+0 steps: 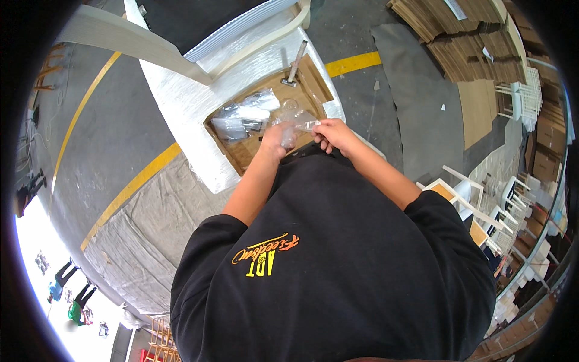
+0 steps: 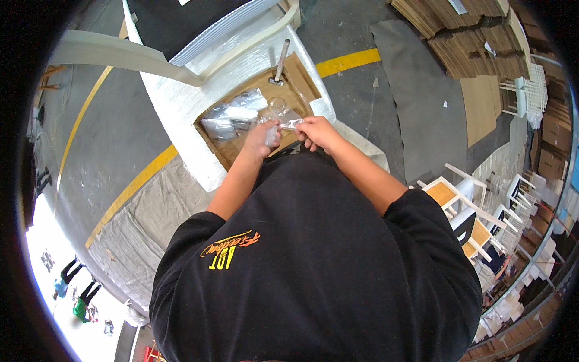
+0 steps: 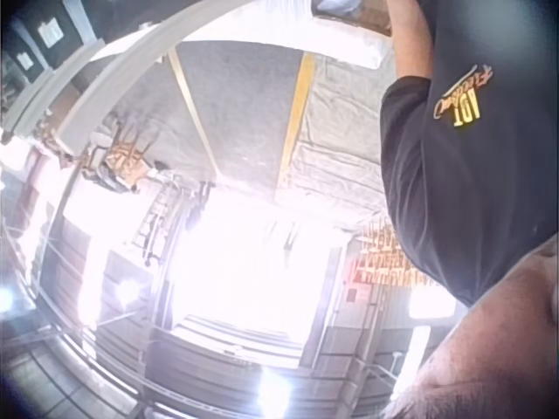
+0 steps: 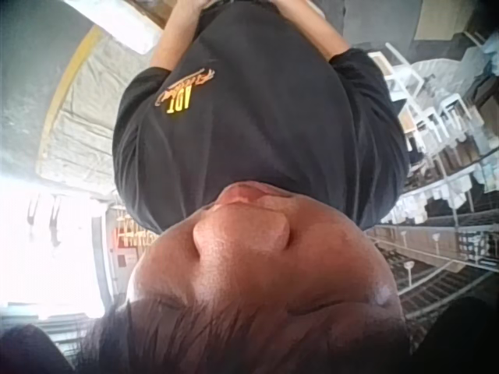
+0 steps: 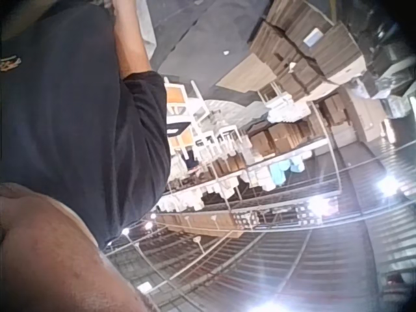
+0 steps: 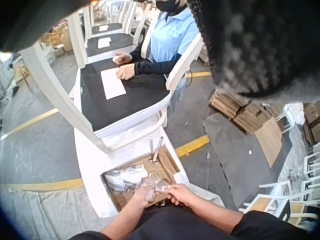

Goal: The person picks up a white plastic chair, places it on a workbench, and then unpacks small hardware components from a plastic bag. They handle the chair and hardware throughout the clip.

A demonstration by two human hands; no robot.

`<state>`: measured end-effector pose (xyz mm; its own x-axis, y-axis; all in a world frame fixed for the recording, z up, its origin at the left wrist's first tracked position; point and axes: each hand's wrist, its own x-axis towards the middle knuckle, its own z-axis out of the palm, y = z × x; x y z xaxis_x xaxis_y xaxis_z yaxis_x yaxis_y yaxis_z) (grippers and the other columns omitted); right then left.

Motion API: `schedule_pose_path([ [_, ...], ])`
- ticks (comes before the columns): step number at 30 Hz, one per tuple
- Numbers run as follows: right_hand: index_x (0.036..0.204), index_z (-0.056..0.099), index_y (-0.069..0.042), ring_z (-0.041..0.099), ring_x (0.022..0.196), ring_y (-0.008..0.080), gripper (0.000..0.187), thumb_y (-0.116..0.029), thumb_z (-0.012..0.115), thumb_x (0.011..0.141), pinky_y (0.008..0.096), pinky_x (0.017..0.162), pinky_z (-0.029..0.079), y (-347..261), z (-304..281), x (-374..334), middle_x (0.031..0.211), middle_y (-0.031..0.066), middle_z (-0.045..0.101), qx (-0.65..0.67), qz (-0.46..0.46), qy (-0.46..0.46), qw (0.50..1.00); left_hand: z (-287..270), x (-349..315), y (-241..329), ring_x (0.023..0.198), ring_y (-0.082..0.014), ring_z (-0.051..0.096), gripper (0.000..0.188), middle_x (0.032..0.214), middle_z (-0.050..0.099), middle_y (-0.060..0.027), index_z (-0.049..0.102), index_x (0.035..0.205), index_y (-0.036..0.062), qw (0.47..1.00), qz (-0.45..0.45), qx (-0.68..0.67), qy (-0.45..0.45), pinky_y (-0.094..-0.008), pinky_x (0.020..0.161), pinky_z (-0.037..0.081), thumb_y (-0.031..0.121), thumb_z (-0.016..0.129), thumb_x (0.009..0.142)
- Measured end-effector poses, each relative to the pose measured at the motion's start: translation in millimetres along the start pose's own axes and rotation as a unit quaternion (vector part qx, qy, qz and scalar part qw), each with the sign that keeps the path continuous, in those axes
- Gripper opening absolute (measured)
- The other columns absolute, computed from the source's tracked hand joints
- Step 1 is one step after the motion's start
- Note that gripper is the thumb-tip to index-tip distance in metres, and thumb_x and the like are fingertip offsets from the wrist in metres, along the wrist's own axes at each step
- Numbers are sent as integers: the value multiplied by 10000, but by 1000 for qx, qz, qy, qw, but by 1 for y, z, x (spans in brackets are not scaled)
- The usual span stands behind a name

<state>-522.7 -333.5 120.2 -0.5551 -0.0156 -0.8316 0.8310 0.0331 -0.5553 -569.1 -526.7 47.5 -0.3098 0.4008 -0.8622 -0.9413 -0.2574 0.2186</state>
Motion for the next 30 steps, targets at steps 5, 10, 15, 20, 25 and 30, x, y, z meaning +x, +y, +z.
schedule_pose_path([
  [5, 909, 652, -40, 565, 516, 111, 253, -283, 609, 965, 255, 412, 437, 8, -3, -12, 731, 27, 617, -20, 42, -10, 999, -4, 5, -20, 590, -161, 577, 131, 780, 611, -49, 611, 986, 68, 999, -42, 27, -13, -285, 434, 397, 185, 642, 939],
  [10, 893, 622, -52, 564, 510, 114, 239, -277, 608, 972, 258, 405, 431, 20, -3, 2, 700, 31, 614, 50, 69, 24, 996, 9, 18, -23, 556, -144, 553, 120, 752, 598, -36, 602, 999, 95, 996, -71, 50, 15, -289, 403, 396, 201, 639, 955],
  [15, 882, 620, -51, 561, 502, 118, 213, -244, 598, 968, 263, 397, 431, 27, -4, 10, 688, 37, 616, 63, 58, 28, 996, 15, 25, -21, 563, -144, 560, 97, 742, 597, -32, 583, 953, 104, 994, -77, 68, 36, -295, 411, 400, 198, 600, 972],
  [20, 867, 633, -48, 557, 496, 125, 192, -214, 587, 952, 266, 394, 429, 29, -9, 11, 688, 41, 617, 79, 65, 23, 994, 17, 24, -22, 550, -161, 558, 110, 719, 600, -45, 614, 946, 77, 995, -69, 54, 50, -297, 419, 401, 178, 570, 953],
  [25, 862, 631, -43, 547, 494, 130, 177, -199, 577, 926, 272, 397, 425, 25, -8, 11, 699, 43, 611, 75, 85, 23, 993, 7, 31, -24, 563, -136, 560, 124, 750, 616, -36, 600, 958, 97, 994, -87, 55, 33, -298, 425, 405, 194, 526, 984],
  [30, 847, 633, -57, 543, 498, 124, 148, -192, 602, 897, 269, 407, 416, 31, -10, 14, 703, 34, 606, 54, 66, 23, 996, 9, 33, -26, 537, -139, 540, 109, 744, 615, -37, 604, 944, 92, 994, -84, 44, 48, -297, 419, 392, 196, 574, 954],
])
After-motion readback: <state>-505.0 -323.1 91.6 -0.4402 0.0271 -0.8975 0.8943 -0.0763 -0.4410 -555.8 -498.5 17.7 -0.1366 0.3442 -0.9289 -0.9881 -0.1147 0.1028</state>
